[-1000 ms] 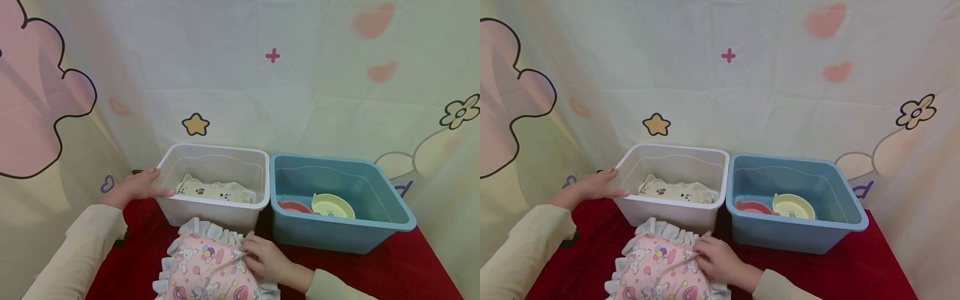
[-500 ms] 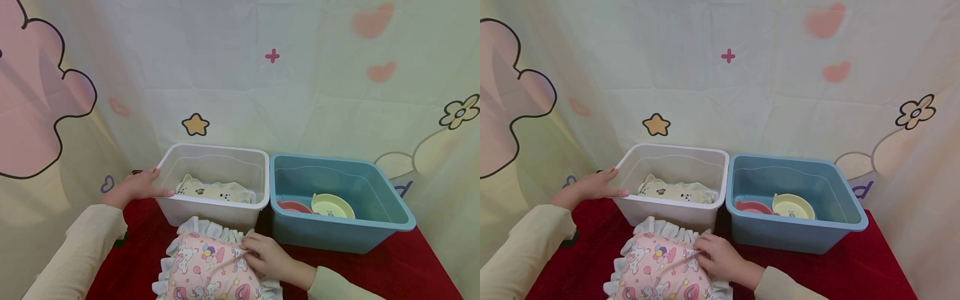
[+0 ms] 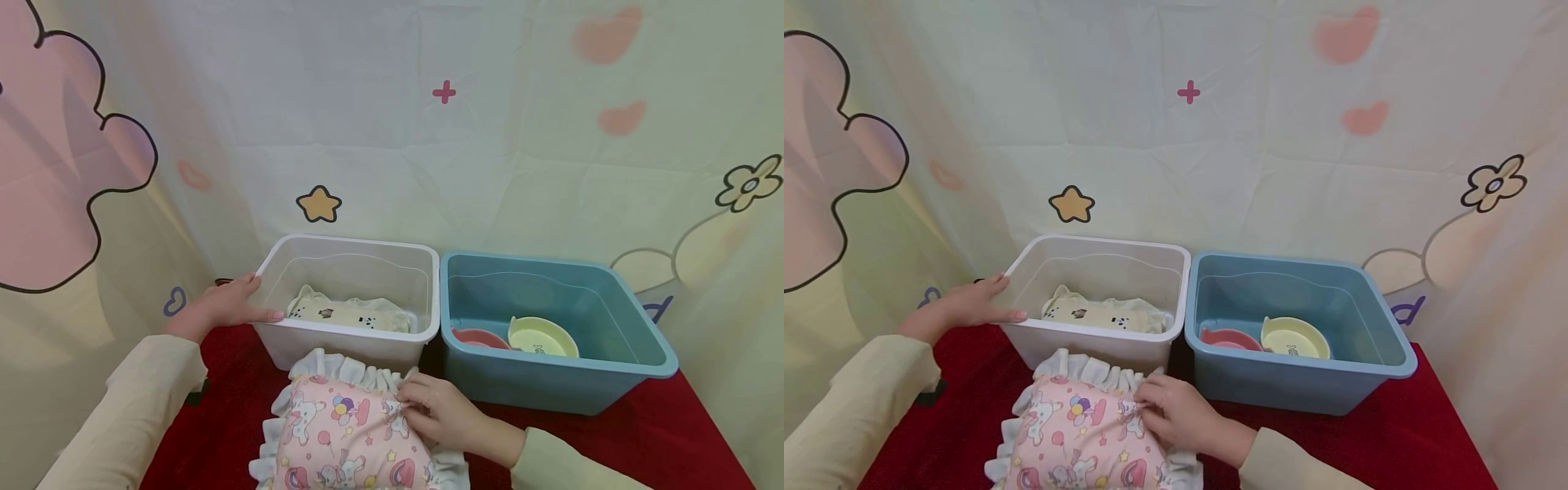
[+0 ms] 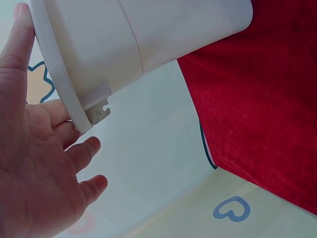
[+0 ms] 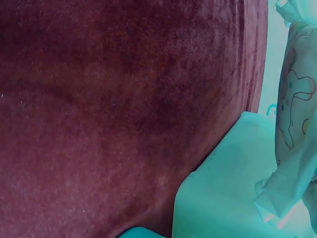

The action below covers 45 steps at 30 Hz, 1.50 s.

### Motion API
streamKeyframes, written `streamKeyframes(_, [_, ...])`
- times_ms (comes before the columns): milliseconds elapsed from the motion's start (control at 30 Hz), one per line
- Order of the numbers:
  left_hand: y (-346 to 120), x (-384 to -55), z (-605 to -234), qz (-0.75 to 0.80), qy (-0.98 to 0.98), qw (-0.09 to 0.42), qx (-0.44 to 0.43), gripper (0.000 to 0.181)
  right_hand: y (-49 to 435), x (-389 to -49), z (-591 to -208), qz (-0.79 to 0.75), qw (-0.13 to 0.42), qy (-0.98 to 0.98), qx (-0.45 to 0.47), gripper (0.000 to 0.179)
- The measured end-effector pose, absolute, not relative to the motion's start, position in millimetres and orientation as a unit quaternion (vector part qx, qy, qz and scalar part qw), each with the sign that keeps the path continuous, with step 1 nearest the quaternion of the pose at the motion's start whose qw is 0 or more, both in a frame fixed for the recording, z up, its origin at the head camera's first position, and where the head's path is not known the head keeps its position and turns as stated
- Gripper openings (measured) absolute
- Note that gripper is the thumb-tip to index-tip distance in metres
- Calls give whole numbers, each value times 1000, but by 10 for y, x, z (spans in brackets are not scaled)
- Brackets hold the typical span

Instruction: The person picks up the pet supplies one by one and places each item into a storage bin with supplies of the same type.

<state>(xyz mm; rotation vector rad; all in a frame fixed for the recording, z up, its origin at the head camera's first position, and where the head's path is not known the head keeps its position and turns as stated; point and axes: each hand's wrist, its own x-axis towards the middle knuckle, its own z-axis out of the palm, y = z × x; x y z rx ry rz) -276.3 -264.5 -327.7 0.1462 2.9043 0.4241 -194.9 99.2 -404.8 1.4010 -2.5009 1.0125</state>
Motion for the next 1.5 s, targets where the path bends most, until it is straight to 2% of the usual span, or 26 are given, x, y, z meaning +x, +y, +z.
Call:
streamKeyframes(333, [-2651,-2773,-3293,143,983,100,50,110,1022,-1939,-3968,328,34,-834,443,13])
streamKeyframes(1100, [-2651,-2770,-3278,150,981,112,45,112,1054,-1966,-3810,319,58,-817,477,13])
streamKeyframes(1500, [-2643,-2763,-3283,136,985,95,50,108,1077,-1988,-3740,314,89,-805,496,13])
